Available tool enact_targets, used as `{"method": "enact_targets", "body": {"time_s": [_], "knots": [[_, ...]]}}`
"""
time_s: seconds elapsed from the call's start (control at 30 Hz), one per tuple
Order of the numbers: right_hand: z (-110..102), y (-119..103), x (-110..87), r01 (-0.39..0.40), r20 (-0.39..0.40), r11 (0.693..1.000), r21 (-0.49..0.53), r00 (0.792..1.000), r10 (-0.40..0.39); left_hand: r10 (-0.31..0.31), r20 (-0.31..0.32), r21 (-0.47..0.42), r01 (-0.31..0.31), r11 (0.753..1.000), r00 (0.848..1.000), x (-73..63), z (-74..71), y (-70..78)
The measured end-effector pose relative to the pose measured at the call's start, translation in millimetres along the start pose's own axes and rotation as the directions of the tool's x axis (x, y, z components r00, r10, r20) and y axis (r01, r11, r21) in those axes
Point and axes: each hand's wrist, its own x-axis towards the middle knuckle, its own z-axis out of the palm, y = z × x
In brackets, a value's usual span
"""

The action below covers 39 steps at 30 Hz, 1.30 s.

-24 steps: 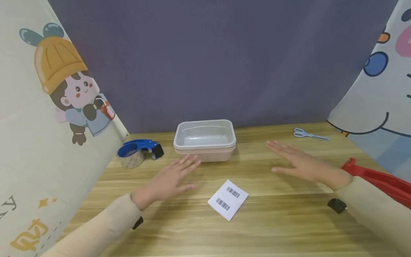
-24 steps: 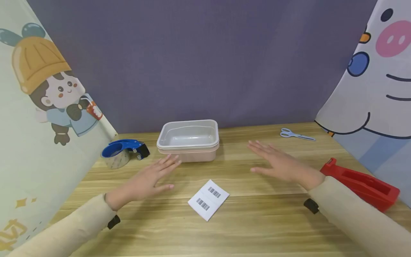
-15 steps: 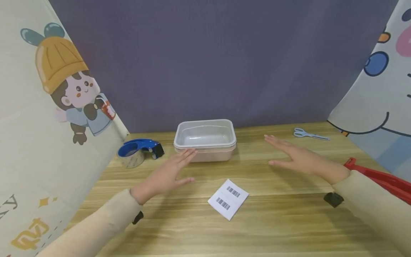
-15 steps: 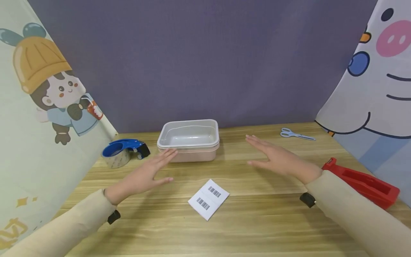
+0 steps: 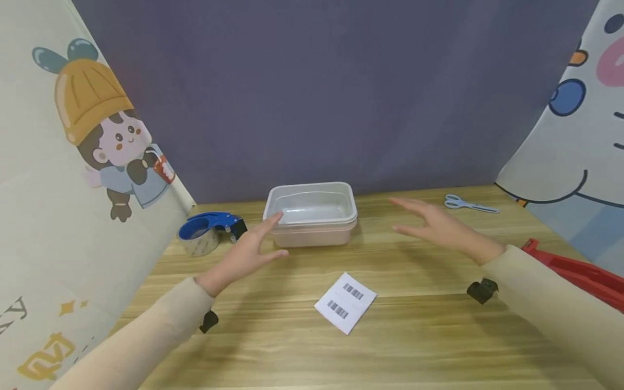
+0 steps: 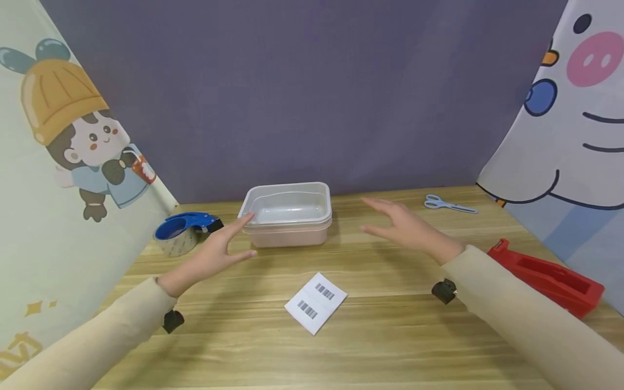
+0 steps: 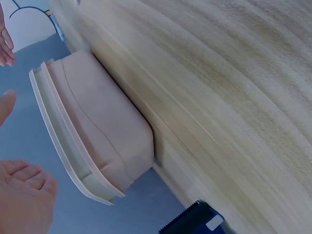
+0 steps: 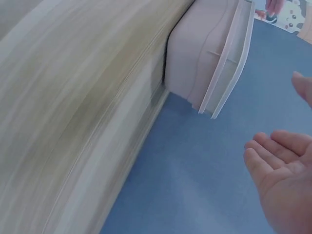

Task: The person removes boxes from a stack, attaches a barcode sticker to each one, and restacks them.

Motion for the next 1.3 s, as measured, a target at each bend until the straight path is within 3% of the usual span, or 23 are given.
{"method": "enact_targets", "body": {"time_s": [0.23, 0.43, 0.63, 0.9, 1.07, 1.3], "knots": [[8.4, -0.8, 13.8, -0.001, -0.059, 0.995, 0.103, 0.998, 0.007, -0.095, -0.07, -0.092, 0.088, 0.992, 0.993, 6.3, -2.7, -5.5], [17.4, -1.4, 24.4, 0.003, -0.091, 0.978, 0.21, 0.996, 0.016, -0.163, -0.09, -0.167, 0.147, 0.975, 0.983, 10.9, -3.5, -13.0], [25.1, -2.7, 34.5, -0.026, -0.075, 0.957, 0.289, 0.996, 0.05, -0.225, -0.09, -0.215, 0.202, 0.955, 0.97, 16.3, -1.6, -21.2], [38.8, -3.8, 49.1, -0.101, -0.051, 0.922, 0.373, 0.99, 0.129, -0.298, -0.06, -0.343, 0.261, 0.903, 0.953, 25.1, 2.2, -30.0], [47.7, -4.4, 58.2, -0.17, -0.028, 0.891, 0.421, 0.979, 0.2, -0.335, -0.042, -0.368, 0.298, 0.881, 0.941, 28.9, 4.5, -36.1], [58.9, -4.7, 68.1, -0.246, 0.007, 0.844, 0.477, 0.961, 0.276, -0.425, 0.016, -0.452, 0.386, 0.804, 0.905, 34.8, 9.3, -42.3]]}}
